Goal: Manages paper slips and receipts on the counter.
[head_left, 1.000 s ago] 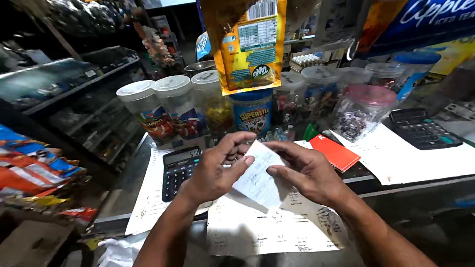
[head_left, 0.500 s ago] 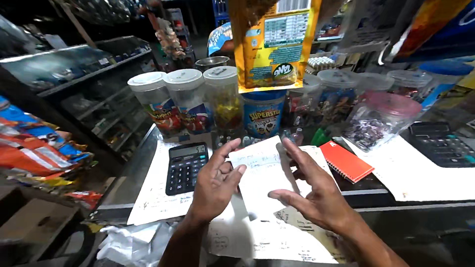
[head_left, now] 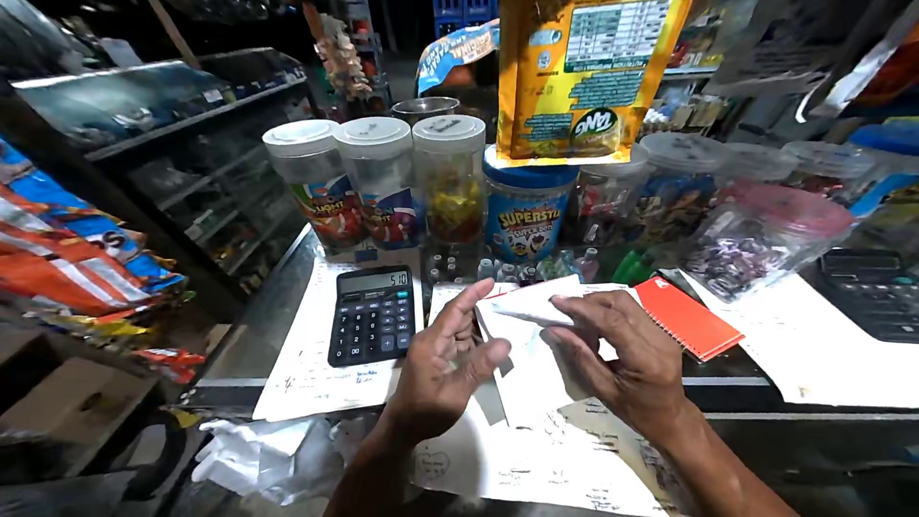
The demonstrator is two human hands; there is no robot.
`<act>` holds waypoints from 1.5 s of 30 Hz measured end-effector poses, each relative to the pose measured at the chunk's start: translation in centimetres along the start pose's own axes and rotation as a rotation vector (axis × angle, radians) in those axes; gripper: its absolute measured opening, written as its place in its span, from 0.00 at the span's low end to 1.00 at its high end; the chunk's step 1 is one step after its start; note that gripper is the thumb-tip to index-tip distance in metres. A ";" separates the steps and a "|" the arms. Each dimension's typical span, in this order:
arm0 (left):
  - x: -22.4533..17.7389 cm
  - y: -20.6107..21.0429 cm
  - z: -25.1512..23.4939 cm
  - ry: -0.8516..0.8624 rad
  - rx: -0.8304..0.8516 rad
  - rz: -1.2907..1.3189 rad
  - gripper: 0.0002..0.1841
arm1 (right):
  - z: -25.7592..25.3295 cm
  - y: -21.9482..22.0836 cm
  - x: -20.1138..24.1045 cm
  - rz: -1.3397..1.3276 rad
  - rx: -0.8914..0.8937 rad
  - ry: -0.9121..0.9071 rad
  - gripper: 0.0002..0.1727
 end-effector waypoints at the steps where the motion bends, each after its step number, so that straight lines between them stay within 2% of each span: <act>1: 0.0 0.3 0.2 -0.001 0.036 0.006 0.35 | -0.1 -0.1 -0.3 -0.011 -0.025 0.007 0.13; 3: 0.0 0.6 0.4 -0.004 0.055 -0.034 0.35 | -0.3 -0.1 -0.8 -0.026 -0.062 0.041 0.11; 7: 0.4 0.0 0.3 0.043 -0.044 -0.167 0.23 | -0.5 0.5 -1.0 -0.001 -0.034 0.129 0.13; 10: 0.9 -0.4 0.3 0.046 -0.107 -0.242 0.23 | -0.8 0.8 -1.2 -0.067 0.009 0.212 0.12; 12: 0.7 -0.2 0.4 0.052 -0.131 -0.251 0.23 | -1.0 0.8 -1.7 -0.161 0.017 0.339 0.11; 16: 0.5 -0.3 0.7 0.043 -0.140 -0.272 0.23 | -1.0 -0.6 -4.3 -0.339 -0.076 0.624 0.08; 18: 0.8 -1.1 0.8 0.009 -0.170 -0.302 0.22 | -0.5 -2.1 -6.3 -0.389 -0.156 0.691 0.07; 20: 1.4 -2.2 0.8 -0.056 -0.194 -0.341 0.21 | 0.2 -4.3 -8.1 -0.327 -0.216 0.708 0.06; 24: 3.0 -4.8 -0.2 -0.222 -0.187 -0.464 0.20 | 2.4 -8.4 -9.3 -0.191 -0.268 0.659 0.03; 29: 5.7 -6.6 -2.8 -0.387 -0.101 -0.734 0.21 | 5.6 -8.8 -9.0 -0.114 -0.215 0.662 0.09; 31: 5.5 -6.3 -3.4 -0.320 -0.043 -0.880 0.24 | 6.1 -8.5 -8.8 -0.092 -0.171 0.634 0.12; 33: 3.7 -5.1 -3.0 -0.167 0.002 -0.928 0.26 | 6.2 -8.6 -8.5 -0.093 -0.128 0.559 0.14; 35: 0.6 -2.6 -1.5 0.032 -0.001 -0.844 0.23 | 6.2 -8.8 -8.2 -0.115 -0.107 0.482 0.15; 37: -2.0 0.9 0.2 0.156 0.014 -0.719 0.19 | 5.6 -8.8 -7.5 -0.164 -0.086 0.419 0.14; 42: -4.1 7.4 2.0 0.223 0.109 -0.608 0.21 | 3.0 -6.5 -2.5 -0.335 0.125 0.247 0.13; 45: -5.6 8.1 3.5 0.335 0.051 -0.497 0.13 | 2.5 -4.1 1.8 -0.455 0.147 0.110 0.07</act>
Point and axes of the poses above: each hand's wrist, its own z-axis away from the middle knuckle, its own y-axis out of the palm, x = y × z, the point moved 7 cm from there along -z, towards the middle knuckle
